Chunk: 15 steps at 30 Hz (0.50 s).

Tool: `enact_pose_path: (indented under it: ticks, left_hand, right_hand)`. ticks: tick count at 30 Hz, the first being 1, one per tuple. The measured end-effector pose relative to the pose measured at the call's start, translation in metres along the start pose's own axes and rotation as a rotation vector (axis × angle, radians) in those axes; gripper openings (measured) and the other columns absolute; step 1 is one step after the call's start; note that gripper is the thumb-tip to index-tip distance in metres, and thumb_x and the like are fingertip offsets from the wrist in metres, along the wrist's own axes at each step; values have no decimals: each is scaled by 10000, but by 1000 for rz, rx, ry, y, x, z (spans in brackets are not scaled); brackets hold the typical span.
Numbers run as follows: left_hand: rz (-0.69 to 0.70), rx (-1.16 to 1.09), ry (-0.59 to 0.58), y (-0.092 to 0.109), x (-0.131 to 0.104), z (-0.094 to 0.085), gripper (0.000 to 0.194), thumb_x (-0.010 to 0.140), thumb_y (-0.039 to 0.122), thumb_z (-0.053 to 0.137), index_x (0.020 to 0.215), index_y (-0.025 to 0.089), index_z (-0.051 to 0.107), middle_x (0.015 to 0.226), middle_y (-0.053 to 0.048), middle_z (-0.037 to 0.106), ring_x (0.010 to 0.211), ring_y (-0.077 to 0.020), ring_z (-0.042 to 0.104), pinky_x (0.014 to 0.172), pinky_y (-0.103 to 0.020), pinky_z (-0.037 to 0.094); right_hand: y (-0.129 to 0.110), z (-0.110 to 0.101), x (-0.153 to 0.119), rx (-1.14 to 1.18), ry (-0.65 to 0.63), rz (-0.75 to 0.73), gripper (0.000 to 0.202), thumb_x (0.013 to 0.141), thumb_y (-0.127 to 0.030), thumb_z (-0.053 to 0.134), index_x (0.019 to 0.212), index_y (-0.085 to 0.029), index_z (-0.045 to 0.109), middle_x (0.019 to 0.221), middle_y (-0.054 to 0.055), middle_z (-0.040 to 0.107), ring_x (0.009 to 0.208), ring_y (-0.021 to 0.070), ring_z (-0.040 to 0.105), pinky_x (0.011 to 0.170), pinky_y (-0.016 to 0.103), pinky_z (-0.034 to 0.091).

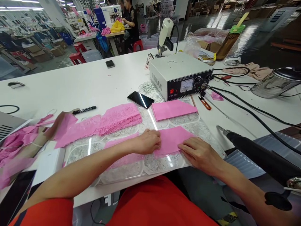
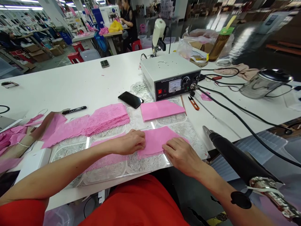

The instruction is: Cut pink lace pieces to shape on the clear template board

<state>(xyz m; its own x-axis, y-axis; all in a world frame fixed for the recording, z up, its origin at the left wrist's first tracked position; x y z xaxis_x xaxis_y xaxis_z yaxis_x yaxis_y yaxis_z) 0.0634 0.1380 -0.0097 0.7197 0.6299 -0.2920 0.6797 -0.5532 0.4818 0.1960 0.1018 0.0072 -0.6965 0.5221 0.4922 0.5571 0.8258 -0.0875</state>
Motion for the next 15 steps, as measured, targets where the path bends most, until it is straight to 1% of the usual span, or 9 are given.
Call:
enact_pose_path:
  ticks: [4,8,10,12,15]
  left_hand:
    - [36,-29,37,3,-5,1,211,878,95,493,716,172,605,858,-16,566,862,-153,541,835,-290,390]
    - [103,-82,74,6,-19,0,75,849,132,610,891,185,642,1003,-30,591,950,-154,561,847,-250,423]
    - [118,-67,80,8,-27,1,111,825,170,665,930,183,632,1042,-40,591,969,-168,563,849,-262,431]
    - [105,-19,86,9,-31,4,159,810,218,697,940,178,615,1061,-51,590,969,-179,562,849,-279,436]
    - [72,68,123,9,-33,9,186,809,272,695,929,174,592,1067,-65,590,960,-195,555,838,-303,444]
  right_hand:
    - [1,0,-2,51,-28,23,169,882,-124,513,953,-188,653,797,49,657,731,158,588,682,308,475]
    - [2,-1,-3,76,-17,24,167,883,-108,509,883,-189,654,787,49,659,737,156,603,679,296,487]
    - [1,-1,-3,80,-17,21,175,883,-97,504,868,-188,652,780,49,656,738,157,606,678,296,489]
    - [1,0,-4,82,-22,24,185,885,-94,497,864,-194,650,783,47,656,743,157,607,683,296,489]
    - [1,1,-4,93,-21,29,188,884,-91,494,866,-198,648,783,43,653,748,154,605,685,294,485]
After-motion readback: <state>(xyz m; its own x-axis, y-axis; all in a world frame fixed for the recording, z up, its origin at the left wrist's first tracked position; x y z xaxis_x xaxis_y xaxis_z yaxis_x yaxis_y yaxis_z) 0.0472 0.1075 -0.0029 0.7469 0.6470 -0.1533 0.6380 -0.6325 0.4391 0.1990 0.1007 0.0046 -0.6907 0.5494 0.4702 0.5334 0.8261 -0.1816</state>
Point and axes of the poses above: each hand's wrist, its own x-axis towards the middle knuckle, its own z-axis out of the palm, y = z × x, the point moved 8 cm from there along x, towards the middle knuckle
